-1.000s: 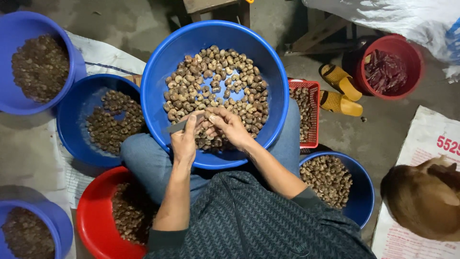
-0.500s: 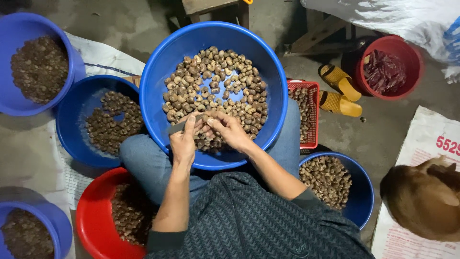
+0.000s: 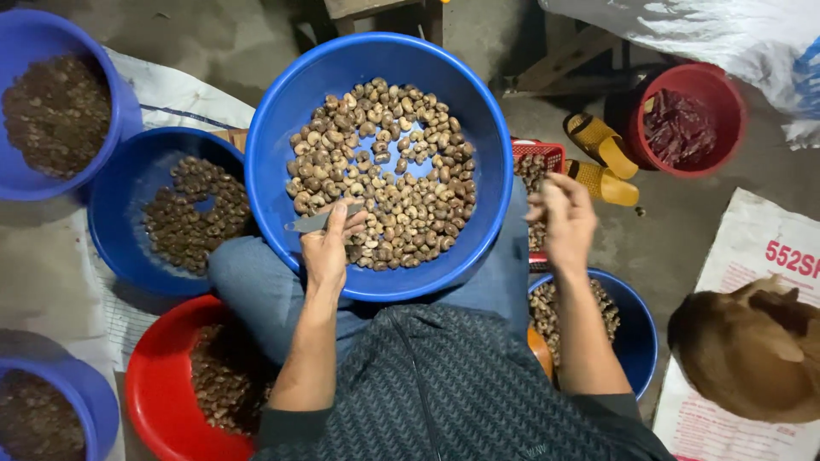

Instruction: Manually cracking and sorting nuts using a small metal tool while sitting on the floor

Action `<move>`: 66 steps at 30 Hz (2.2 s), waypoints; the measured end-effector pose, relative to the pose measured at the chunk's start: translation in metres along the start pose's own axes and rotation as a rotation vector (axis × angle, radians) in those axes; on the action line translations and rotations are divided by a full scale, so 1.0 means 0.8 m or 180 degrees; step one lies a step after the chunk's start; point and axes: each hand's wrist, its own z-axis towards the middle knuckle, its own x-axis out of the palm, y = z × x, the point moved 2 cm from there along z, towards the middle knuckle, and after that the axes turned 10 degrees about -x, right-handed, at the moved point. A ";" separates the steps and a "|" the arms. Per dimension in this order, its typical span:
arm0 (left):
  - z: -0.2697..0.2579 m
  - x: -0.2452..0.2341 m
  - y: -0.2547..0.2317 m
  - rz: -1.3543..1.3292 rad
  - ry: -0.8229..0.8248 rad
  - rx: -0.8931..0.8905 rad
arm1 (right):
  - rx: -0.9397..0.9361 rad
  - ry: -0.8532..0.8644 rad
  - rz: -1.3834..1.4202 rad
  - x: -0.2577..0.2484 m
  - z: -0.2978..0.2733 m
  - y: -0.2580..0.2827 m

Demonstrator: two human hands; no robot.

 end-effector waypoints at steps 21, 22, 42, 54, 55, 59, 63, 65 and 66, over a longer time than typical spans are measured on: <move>0.013 -0.008 0.031 -0.0120 0.0336 -0.0153 | 0.0101 -0.0590 -0.2935 -0.172 -0.086 -0.194; 0.012 -0.009 0.032 -0.0096 0.0333 -0.0153 | -0.0222 -0.0504 -0.2190 -0.130 -0.055 -0.143; 0.019 0.002 0.052 -0.0037 0.0094 -0.0182 | -0.1257 0.2674 -0.3409 0.295 0.129 -0.106; 0.019 -0.002 0.053 0.0594 0.0162 -0.0193 | -0.1352 0.2634 -0.3865 0.268 0.134 -0.167; 0.019 -0.004 0.055 0.0468 0.0158 -0.0269 | -0.1247 0.2617 -0.3733 0.267 0.132 -0.164; 0.026 -0.011 0.061 0.0542 0.0125 -0.0546 | -0.0492 0.2242 -0.2459 0.260 0.100 -0.100; 0.003 -0.002 0.001 0.0405 0.0031 -0.0464 | 0.0817 0.1859 0.0127 0.257 0.040 -0.097; -0.003 -0.001 -0.013 0.0239 -0.0096 -0.0165 | 0.1346 0.1622 0.1104 0.260 0.000 -0.052; -0.004 0.002 -0.013 0.0299 -0.0016 -0.0135 | 0.1306 0.1533 0.1145 0.262 -0.010 -0.054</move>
